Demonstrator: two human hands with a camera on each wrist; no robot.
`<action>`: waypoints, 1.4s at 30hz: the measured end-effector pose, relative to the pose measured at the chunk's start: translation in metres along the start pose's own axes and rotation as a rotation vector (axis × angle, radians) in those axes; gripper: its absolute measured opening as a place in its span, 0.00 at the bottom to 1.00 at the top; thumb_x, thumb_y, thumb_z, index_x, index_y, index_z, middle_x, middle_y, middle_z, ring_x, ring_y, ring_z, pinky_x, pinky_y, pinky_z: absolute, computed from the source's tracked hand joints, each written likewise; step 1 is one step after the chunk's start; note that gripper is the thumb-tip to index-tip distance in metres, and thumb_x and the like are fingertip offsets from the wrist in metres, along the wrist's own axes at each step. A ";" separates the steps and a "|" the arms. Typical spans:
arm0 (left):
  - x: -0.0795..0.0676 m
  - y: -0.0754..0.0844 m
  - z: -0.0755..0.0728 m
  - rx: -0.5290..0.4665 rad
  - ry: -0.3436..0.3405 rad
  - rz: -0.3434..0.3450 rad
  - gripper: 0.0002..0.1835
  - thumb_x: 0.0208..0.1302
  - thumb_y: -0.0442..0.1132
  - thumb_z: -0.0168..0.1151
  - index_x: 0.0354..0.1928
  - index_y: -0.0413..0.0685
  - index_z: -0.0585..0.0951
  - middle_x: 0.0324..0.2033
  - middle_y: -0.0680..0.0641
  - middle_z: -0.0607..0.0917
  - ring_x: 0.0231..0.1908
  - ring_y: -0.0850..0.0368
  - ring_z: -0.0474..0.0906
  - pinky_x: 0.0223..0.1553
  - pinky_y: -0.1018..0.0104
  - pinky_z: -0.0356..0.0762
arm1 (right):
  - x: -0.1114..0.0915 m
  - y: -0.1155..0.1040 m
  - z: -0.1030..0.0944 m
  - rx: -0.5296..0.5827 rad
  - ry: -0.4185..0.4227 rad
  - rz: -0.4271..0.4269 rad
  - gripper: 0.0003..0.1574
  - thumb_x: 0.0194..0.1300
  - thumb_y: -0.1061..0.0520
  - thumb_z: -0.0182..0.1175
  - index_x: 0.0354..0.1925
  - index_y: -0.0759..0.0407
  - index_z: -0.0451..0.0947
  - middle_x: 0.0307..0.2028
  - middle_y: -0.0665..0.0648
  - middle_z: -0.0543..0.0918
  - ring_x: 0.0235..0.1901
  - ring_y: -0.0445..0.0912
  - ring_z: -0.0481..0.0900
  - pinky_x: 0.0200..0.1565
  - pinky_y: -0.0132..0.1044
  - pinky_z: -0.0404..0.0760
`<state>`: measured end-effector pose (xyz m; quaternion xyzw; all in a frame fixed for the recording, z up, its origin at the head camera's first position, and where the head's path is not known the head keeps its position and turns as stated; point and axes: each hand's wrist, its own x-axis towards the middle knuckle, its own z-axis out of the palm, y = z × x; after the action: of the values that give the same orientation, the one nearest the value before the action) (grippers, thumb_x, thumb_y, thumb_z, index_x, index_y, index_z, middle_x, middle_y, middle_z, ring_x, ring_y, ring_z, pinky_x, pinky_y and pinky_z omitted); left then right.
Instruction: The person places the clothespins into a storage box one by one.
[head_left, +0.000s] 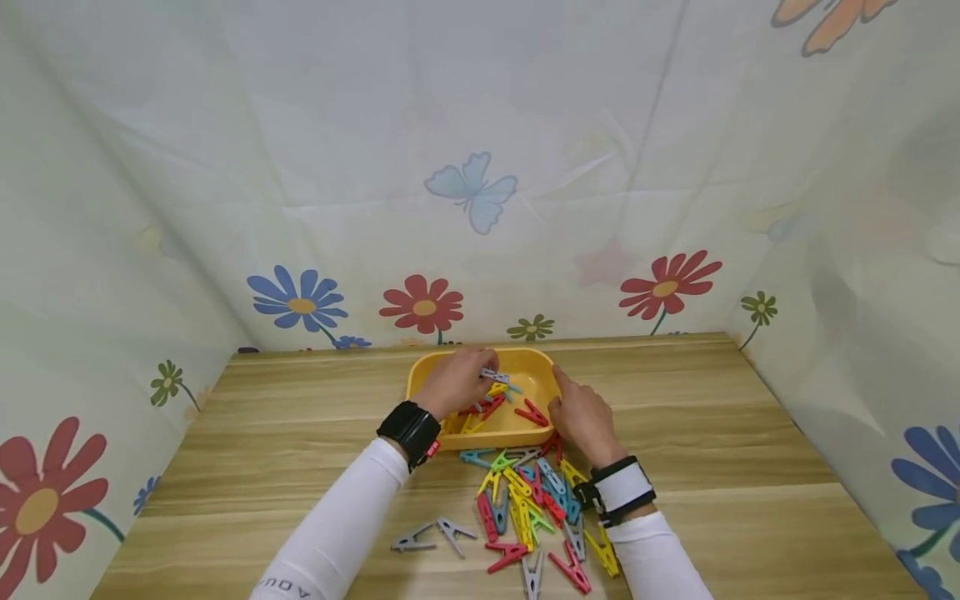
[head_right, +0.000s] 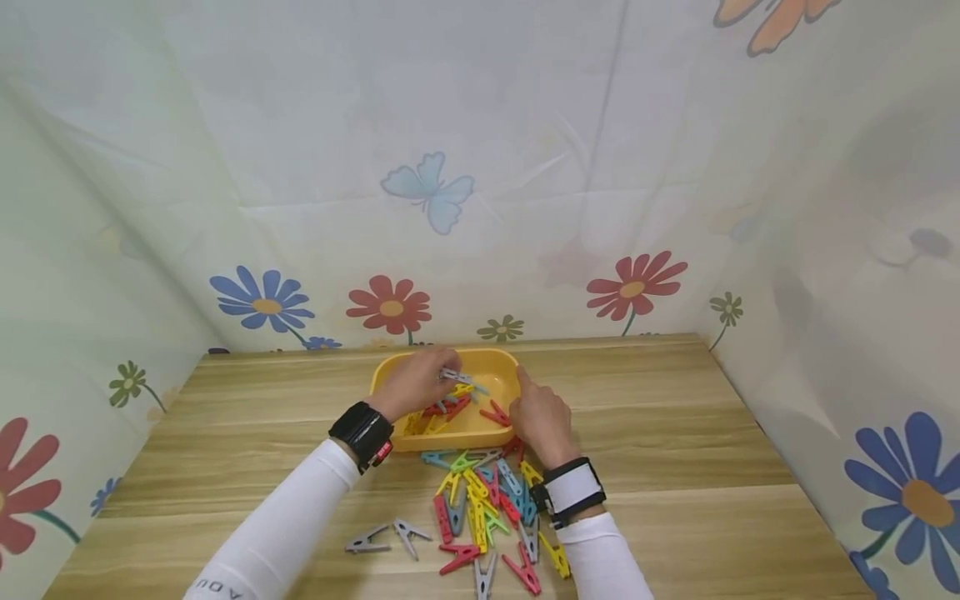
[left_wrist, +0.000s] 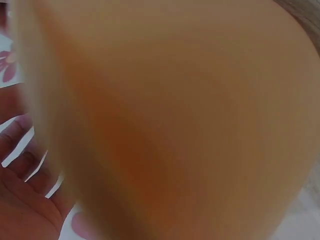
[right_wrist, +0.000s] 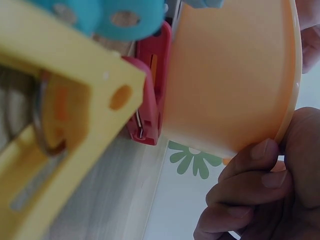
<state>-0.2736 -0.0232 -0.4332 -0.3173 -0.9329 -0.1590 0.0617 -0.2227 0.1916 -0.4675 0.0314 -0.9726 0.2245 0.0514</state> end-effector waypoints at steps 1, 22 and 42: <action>0.001 -0.001 0.002 0.001 -0.005 -0.005 0.09 0.59 0.41 0.62 0.42 0.54 0.76 0.37 0.54 0.77 0.33 0.59 0.70 0.36 0.68 0.73 | 0.000 0.000 0.000 0.001 0.000 -0.001 0.36 0.62 0.58 0.52 0.68 0.58 0.56 0.16 0.56 0.68 0.15 0.48 0.66 0.16 0.40 0.64; -0.038 0.019 -0.013 0.043 0.046 0.113 0.48 0.58 0.67 0.50 0.72 0.58 0.41 0.71 0.47 0.44 0.68 0.46 0.39 0.63 0.43 0.43 | 0.001 -0.002 -0.001 0.003 -0.011 0.024 0.36 0.62 0.58 0.52 0.67 0.58 0.57 0.18 0.57 0.69 0.16 0.49 0.67 0.18 0.41 0.66; -0.140 0.062 -0.028 0.079 -0.074 0.222 0.46 0.59 0.70 0.45 0.71 0.64 0.38 0.71 0.53 0.38 0.68 0.48 0.32 0.62 0.40 0.45 | 0.001 -0.002 -0.001 0.008 -0.007 0.019 0.36 0.62 0.58 0.52 0.68 0.59 0.56 0.16 0.56 0.67 0.14 0.48 0.65 0.17 0.40 0.64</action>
<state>-0.1250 -0.0665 -0.4210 -0.4216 -0.8992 -0.1023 0.0568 -0.2232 0.1905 -0.4657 0.0231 -0.9722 0.2285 0.0456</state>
